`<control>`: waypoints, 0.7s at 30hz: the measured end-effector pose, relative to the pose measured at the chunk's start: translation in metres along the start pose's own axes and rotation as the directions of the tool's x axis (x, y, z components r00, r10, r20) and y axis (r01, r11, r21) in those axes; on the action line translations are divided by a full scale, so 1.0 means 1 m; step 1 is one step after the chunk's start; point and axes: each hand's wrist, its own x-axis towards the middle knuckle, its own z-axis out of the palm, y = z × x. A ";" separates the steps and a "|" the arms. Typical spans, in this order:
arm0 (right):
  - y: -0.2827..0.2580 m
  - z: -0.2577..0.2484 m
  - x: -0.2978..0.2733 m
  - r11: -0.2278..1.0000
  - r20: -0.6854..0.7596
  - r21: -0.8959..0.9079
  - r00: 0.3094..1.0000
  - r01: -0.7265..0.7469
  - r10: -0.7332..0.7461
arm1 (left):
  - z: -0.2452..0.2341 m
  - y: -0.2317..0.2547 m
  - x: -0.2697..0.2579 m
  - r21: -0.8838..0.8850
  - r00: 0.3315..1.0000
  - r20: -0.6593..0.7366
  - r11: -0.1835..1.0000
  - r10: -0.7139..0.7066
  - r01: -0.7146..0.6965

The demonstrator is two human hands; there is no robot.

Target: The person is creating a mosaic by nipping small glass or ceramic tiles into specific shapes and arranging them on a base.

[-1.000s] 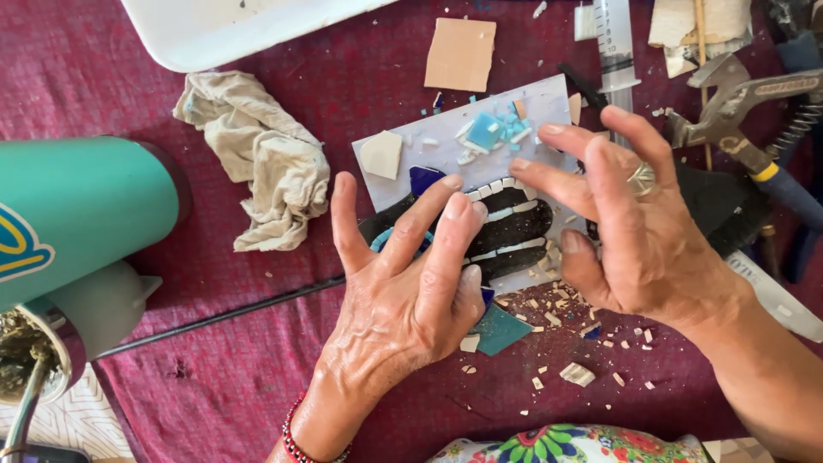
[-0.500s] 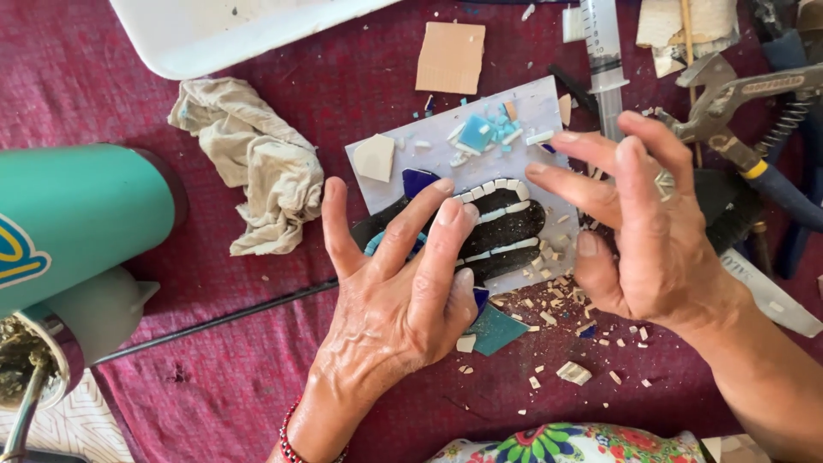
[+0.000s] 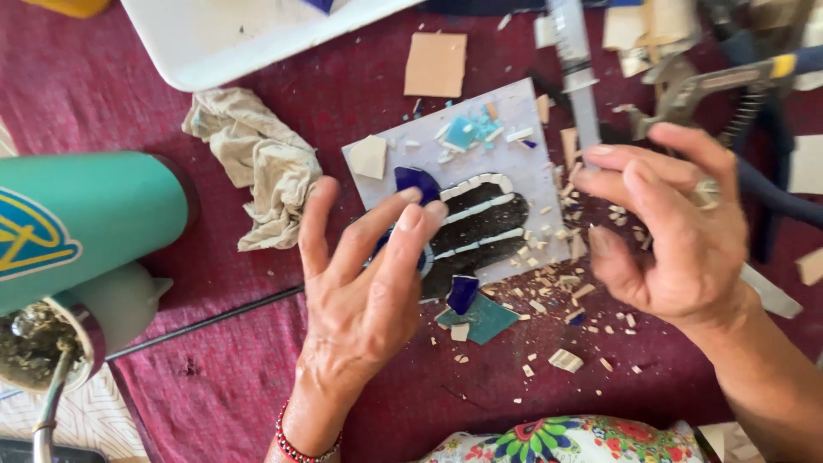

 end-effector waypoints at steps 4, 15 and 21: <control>-0.009 -0.020 -0.012 0.984 -0.093 -0.159 0.993 -0.083 0.069 | -0.004 0.005 0.002 0.037 0.992 -0.081 0.995 0.101 -0.098; -0.014 -0.032 -0.037 0.978 -0.126 -0.128 0.981 -0.162 0.146 | 0.003 0.039 0.000 -0.020 0.989 0.125 0.997 0.080 -0.079; -0.022 -0.019 -0.033 0.834 -0.084 -0.502 0.972 -0.230 0.218 | 0.022 0.051 0.001 -0.050 0.988 0.137 0.997 0.073 -0.066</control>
